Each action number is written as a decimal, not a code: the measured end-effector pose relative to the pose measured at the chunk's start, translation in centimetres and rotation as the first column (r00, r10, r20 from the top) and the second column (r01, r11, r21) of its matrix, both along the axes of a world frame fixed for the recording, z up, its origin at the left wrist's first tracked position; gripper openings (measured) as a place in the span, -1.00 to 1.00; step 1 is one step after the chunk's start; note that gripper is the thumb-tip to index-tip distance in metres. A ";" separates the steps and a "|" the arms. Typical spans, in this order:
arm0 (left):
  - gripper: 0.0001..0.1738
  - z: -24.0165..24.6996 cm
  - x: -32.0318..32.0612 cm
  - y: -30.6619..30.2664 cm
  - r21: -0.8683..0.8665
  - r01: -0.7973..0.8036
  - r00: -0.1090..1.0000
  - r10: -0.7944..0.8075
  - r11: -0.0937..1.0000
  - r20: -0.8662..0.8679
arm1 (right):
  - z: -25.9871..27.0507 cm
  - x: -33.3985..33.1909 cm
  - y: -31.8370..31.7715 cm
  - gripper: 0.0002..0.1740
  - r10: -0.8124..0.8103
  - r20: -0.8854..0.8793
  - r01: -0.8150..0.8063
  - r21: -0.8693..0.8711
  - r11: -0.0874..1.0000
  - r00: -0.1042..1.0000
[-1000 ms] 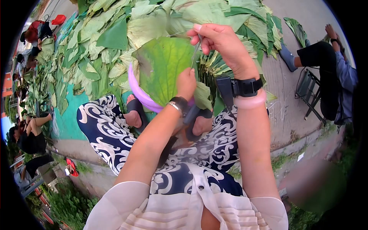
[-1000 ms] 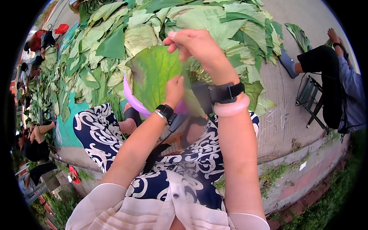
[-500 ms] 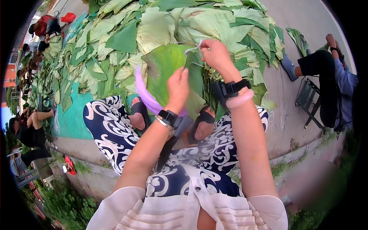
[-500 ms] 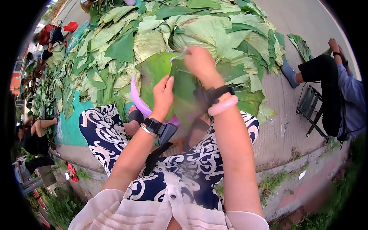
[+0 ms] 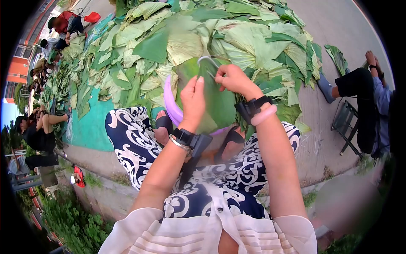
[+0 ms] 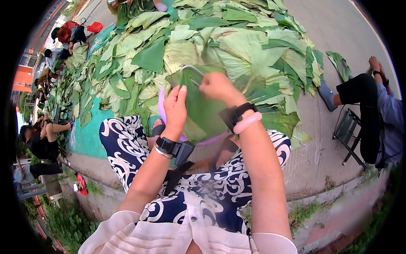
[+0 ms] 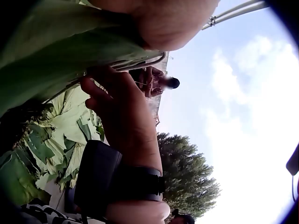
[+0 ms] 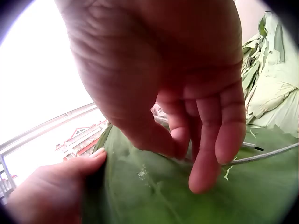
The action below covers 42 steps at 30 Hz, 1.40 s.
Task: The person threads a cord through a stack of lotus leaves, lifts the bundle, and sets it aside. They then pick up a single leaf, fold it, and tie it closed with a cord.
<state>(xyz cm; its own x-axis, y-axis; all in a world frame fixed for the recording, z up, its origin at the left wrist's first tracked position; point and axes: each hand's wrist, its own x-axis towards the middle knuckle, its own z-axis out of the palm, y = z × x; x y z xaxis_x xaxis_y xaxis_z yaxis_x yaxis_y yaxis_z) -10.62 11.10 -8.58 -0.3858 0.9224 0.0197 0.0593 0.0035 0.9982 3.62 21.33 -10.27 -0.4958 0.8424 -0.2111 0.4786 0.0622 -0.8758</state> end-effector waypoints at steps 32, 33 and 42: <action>-0.57 4.7 -3.9 2.7 -0.157 0.396 0.723 -0.202 0.905 0.661 | 3.9 -1.5 -1.6 -0.74 -0.170 -0.464 0.073 -0.219 0.973 0.869; -0.59 4.7 -3.9 3.2 -0.194 0.405 0.761 -0.212 0.893 0.613 | 3.8 -1.4 -1.6 -0.75 -0.156 -0.459 0.060 -0.216 0.975 0.875; -0.72 3.9 -6.8 5.9 -0.110 0.161 0.868 -0.088 0.981 0.488 | 4.0 0.6 -0.1 -0.71 -0.433 -0.530 0.328 -0.285 0.901 0.729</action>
